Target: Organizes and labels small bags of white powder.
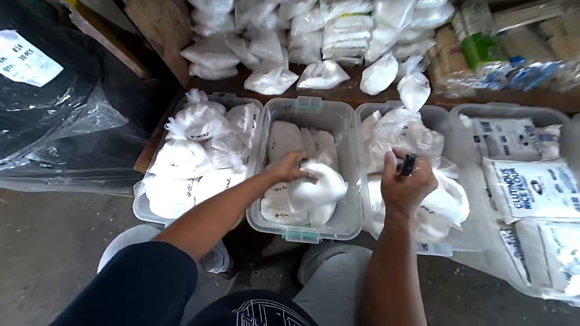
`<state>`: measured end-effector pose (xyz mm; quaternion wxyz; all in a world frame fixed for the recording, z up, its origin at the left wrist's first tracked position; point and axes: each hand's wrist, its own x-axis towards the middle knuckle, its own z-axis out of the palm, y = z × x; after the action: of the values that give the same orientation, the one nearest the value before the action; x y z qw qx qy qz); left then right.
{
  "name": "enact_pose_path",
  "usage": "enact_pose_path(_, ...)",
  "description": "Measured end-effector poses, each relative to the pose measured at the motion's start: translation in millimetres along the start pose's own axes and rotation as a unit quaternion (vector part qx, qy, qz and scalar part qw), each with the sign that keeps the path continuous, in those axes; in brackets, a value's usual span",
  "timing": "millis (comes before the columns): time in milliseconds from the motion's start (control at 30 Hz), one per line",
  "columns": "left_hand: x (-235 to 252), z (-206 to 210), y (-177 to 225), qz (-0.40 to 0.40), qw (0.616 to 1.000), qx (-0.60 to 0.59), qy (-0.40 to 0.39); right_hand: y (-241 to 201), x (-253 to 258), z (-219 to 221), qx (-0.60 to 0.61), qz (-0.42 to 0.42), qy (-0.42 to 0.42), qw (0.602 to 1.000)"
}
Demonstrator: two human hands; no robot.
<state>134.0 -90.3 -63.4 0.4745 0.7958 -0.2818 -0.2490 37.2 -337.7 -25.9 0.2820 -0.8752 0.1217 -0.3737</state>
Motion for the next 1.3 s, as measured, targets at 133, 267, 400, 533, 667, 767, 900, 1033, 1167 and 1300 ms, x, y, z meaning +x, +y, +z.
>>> enact_pose_path(133,1,-45,20,0.061,0.997,0.034,-0.025,-8,-2,9,0.028,0.017,-0.084,0.996)
enact_pose_path(267,-21,-33,13,-0.030,0.968,0.198,-0.151,-17,-3,9,0.016,0.072,-0.196,0.978)
enact_pose_path(400,-25,-24,-4,-0.110,0.930,0.218,-0.275,-22,0,12,-0.008,0.104,-0.279,0.954)
enact_pose_path(533,-16,-28,22,-0.137,0.903,0.243,-0.328,-38,3,12,-0.018,0.152,-0.391,0.908)
enact_pose_path(667,3,-28,15,-0.175,0.880,0.268,-0.350,-44,-15,37,-0.008,0.156,-0.665,0.730)
enact_pose_path(767,-6,-25,8,-0.160,0.882,0.252,-0.366,-40,-37,61,0.019,0.184,-0.759,0.624)
enact_pose_path(900,-47,-1,-10,-0.151,0.950,0.136,-0.235,-44,-51,74,0.029,0.176,-0.802,0.570)
enact_pose_path(1033,-57,17,-4,-0.168,0.941,0.211,-0.205,-40,-53,78,0.005,0.161,-0.828,0.537)
enact_pose_path(1167,-46,23,-7,-0.177,0.925,0.257,-0.217,-37,-31,60,-0.041,0.202,-0.774,0.599)
enact_pose_path(1300,-42,39,-4,-0.163,0.906,0.334,-0.203,-30,2,25,0.053,0.296,-0.519,0.800)
